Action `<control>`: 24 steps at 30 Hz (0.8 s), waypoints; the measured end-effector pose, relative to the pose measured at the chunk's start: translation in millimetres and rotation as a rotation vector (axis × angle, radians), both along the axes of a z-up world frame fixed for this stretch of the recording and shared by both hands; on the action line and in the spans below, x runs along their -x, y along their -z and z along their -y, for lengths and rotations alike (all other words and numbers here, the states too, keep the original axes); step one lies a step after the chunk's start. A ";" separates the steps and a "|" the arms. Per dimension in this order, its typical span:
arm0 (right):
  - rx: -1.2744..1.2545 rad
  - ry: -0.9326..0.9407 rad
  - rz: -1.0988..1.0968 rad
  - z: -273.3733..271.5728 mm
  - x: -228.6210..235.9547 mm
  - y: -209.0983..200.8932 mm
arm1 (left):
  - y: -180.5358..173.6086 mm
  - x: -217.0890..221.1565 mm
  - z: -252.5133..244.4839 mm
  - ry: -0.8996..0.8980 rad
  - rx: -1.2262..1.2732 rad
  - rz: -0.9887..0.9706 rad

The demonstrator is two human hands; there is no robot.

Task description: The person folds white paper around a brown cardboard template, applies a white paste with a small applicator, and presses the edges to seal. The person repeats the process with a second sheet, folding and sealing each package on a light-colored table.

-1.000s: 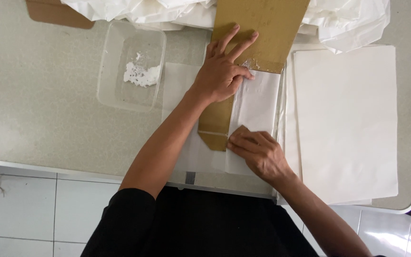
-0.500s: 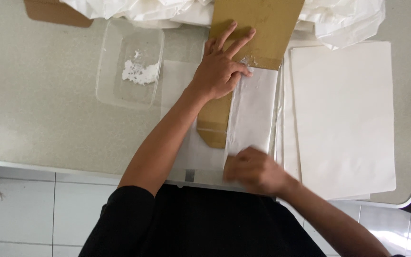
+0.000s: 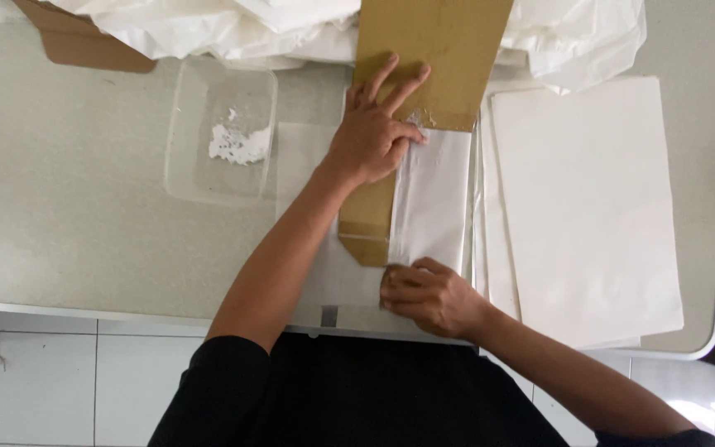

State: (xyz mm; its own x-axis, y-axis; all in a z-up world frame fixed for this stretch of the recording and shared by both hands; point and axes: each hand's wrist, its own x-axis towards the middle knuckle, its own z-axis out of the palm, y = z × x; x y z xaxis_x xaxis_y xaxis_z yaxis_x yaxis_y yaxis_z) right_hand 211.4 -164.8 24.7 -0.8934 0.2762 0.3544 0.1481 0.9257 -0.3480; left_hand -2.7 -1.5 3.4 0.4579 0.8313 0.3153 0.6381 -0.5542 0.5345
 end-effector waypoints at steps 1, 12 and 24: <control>0.061 -0.009 -0.011 -0.1 1.6 -2.5 | 0.2 0.3 -1.3 -0.004 0.012 -0.010; 0.528 0.282 -0.220 -69.7 77.9 -68.2 | 1.8 0.1 4.5 -0.095 -0.044 -0.088; 0.248 0.206 -0.278 -120.7 140.1 -79.3 | -6.6 8.4 -3.7 -0.003 0.092 -0.258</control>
